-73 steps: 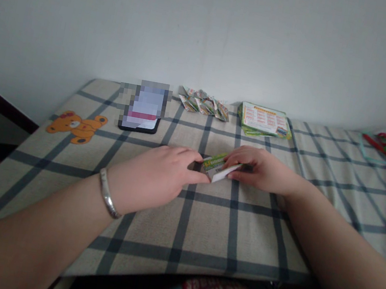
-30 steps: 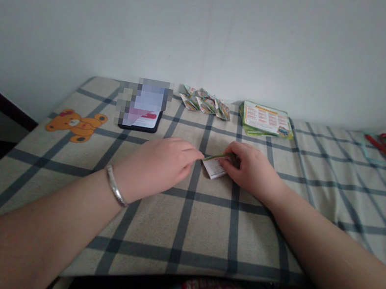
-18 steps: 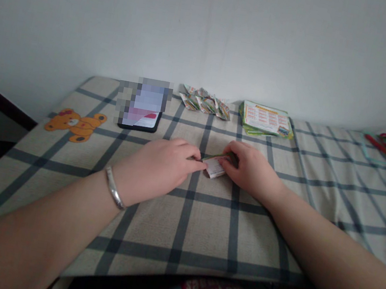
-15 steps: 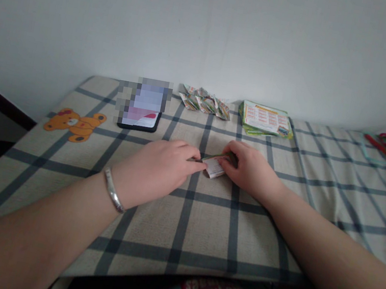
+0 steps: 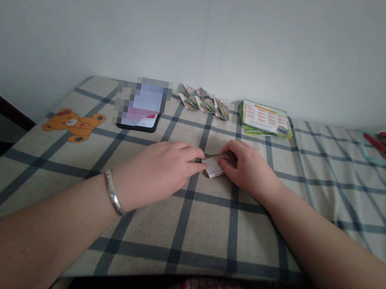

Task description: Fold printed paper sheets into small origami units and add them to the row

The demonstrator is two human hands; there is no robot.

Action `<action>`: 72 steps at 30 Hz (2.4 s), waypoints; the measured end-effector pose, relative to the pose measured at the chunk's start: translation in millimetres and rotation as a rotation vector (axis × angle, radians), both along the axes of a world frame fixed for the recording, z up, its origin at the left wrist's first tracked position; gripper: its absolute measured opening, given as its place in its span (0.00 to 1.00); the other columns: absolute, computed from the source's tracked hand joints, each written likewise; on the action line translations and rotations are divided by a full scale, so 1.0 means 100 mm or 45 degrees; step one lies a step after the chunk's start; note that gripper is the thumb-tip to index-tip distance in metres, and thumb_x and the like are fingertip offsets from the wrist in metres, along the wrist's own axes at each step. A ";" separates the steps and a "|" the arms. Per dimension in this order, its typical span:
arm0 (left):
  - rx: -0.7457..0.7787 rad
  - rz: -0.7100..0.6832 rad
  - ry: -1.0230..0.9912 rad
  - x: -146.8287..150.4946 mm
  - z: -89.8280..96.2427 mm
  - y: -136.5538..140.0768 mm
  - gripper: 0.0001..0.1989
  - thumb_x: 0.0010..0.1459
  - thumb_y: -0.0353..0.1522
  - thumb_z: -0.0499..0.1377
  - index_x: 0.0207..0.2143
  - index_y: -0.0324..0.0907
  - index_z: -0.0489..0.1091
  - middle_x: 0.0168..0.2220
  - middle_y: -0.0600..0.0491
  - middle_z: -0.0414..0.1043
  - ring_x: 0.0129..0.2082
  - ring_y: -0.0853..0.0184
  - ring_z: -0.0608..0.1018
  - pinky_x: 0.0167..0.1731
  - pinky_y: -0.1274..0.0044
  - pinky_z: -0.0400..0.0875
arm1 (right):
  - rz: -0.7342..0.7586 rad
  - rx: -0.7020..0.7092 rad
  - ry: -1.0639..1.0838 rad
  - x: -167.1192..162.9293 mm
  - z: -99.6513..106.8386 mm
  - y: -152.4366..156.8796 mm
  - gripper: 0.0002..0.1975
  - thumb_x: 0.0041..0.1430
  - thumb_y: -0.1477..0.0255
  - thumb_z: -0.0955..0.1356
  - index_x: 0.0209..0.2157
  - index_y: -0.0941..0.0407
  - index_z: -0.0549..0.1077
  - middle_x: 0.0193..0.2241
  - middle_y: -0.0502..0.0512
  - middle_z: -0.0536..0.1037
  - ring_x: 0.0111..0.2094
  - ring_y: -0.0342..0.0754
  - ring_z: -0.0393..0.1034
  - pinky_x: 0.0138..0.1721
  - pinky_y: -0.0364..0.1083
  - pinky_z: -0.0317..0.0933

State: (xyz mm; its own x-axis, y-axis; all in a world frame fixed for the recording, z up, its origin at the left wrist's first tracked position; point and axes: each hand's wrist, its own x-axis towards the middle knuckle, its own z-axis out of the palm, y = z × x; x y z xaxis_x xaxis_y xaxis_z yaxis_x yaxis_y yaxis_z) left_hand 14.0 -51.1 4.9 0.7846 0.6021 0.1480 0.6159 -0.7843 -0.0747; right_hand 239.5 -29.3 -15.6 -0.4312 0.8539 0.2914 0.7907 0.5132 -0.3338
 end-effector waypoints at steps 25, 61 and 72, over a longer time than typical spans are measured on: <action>0.031 0.045 0.056 0.10 0.01 -0.08 0.18 0.63 0.27 0.50 0.54 0.44 0.68 0.50 0.49 0.71 0.50 0.59 0.72 0.46 0.66 0.71 | 0.086 0.047 -0.118 0.09 0.10 -0.01 0.10 0.61 0.69 0.66 0.40 0.58 0.77 0.38 0.59 0.77 0.40 0.51 0.70 0.43 0.49 0.63; -0.002 0.045 0.012 0.08 0.01 -0.05 0.18 0.61 0.27 0.53 0.52 0.47 0.70 0.48 0.52 0.73 0.47 0.60 0.73 0.44 0.67 0.72 | 0.378 0.012 -0.174 0.29 0.11 0.07 0.12 0.56 0.62 0.70 0.37 0.57 0.76 0.40 0.59 0.74 0.41 0.51 0.68 0.42 0.49 0.63; -0.036 0.045 0.038 0.07 0.04 -0.06 0.18 0.62 0.27 0.53 0.54 0.47 0.69 0.52 0.51 0.72 0.51 0.59 0.72 0.48 0.64 0.71 | 0.404 0.005 -0.162 0.29 0.14 0.06 0.12 0.57 0.63 0.71 0.36 0.57 0.75 0.40 0.59 0.76 0.41 0.51 0.70 0.42 0.49 0.63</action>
State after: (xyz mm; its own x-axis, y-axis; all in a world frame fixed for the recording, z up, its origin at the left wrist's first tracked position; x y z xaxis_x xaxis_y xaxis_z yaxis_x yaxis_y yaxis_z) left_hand 21.1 -56.9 8.7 0.7664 0.6333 0.1073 0.6413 -0.7640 -0.0712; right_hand 268.3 -22.9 -1.1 -0.7082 0.6704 0.2214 0.6267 0.7414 -0.2401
